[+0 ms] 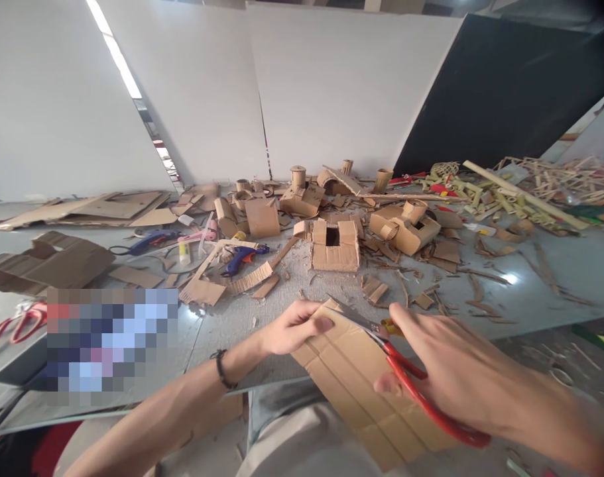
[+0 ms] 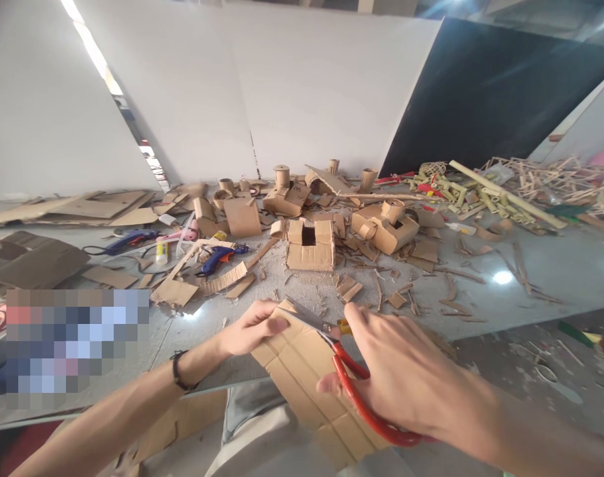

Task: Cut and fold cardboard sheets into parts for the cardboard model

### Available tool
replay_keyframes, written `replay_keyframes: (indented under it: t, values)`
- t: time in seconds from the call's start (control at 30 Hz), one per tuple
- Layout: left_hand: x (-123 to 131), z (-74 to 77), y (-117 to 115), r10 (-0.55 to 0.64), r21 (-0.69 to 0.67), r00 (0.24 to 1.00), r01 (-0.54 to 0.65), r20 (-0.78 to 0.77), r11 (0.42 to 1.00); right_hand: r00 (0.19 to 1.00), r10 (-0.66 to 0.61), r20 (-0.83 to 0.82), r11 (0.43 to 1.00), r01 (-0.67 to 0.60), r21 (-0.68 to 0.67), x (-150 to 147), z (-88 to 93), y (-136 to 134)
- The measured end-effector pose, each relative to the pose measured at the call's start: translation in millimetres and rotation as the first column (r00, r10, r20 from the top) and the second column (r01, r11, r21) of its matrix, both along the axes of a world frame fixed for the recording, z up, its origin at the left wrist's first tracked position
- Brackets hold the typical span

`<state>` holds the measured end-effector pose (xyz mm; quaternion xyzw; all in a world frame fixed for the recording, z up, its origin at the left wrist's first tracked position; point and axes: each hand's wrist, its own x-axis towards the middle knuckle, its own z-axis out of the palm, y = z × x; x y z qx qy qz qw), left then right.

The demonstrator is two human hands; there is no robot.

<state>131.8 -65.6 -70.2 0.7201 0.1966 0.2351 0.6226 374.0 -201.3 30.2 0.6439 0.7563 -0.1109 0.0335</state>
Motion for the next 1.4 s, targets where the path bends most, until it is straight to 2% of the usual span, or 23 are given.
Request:
replay_keyframes:
  t: [0.17,0.37,0.53,0.67,0.8,0.87,0.97,1.13,1.27,1.4]
  values:
    - [0.8,-2.1,-0.8,-0.037,0.021,0.999,0.037,0.008,0.999,0.999,0.008,-0.037,1.000,-0.007,0.012,-4.6,-6.8,2.0]
    - [-0.5,-6.5,1.7,-0.005,0.004,1.000,0.005,-0.017,1.000,0.996,-0.038,-0.079,0.999,0.039,0.012,1.7,-10.4,6.4]
    - [1.5,-7.3,1.2,0.004,-0.003,1.000,-0.004,-0.026,1.000,0.992,-0.022,-0.126,0.999,0.028,0.046,3.7,-18.1,5.5]
    - [2.9,-6.4,-0.5,-0.015,0.009,1.000,0.015,-0.027,1.000,0.974,-0.045,-0.223,0.999,0.048,0.010,4.0,-24.6,5.1]
    - [2.2,-5.5,-0.1,-0.025,0.019,0.999,0.026,-0.022,0.999,0.928,-0.089,-0.361,0.996,0.075,-0.054,11.6,-21.8,1.0]
    - [0.7,-5.2,0.7,-0.015,0.016,1.000,0.015,-0.016,1.000,0.940,-0.085,-0.332,0.996,0.078,-0.033,16.2,-18.0,-2.7]
    - [-1.9,-4.1,1.6,0.001,0.016,1.000,-0.001,-0.002,1.000,0.978,-0.075,-0.195,0.996,0.083,0.033,19.6,-15.0,-8.1]
    - [-1.4,-0.9,-0.5,-0.019,0.047,1.000,0.019,0.011,0.999,1.000,-0.014,-0.010,0.984,0.016,0.180,17.0,-25.8,-13.5]
    - [2.1,-0.8,-3.6,-0.068,0.059,0.998,0.068,-0.004,0.996,0.998,0.057,0.039,0.968,-0.064,0.241,11.9,-35.2,-13.9]
    - [2.1,-4.0,-3.0,-0.043,0.053,0.999,0.044,-0.019,0.998,0.997,0.063,0.034,0.975,-0.069,0.210,6.1,-32.3,-9.8]
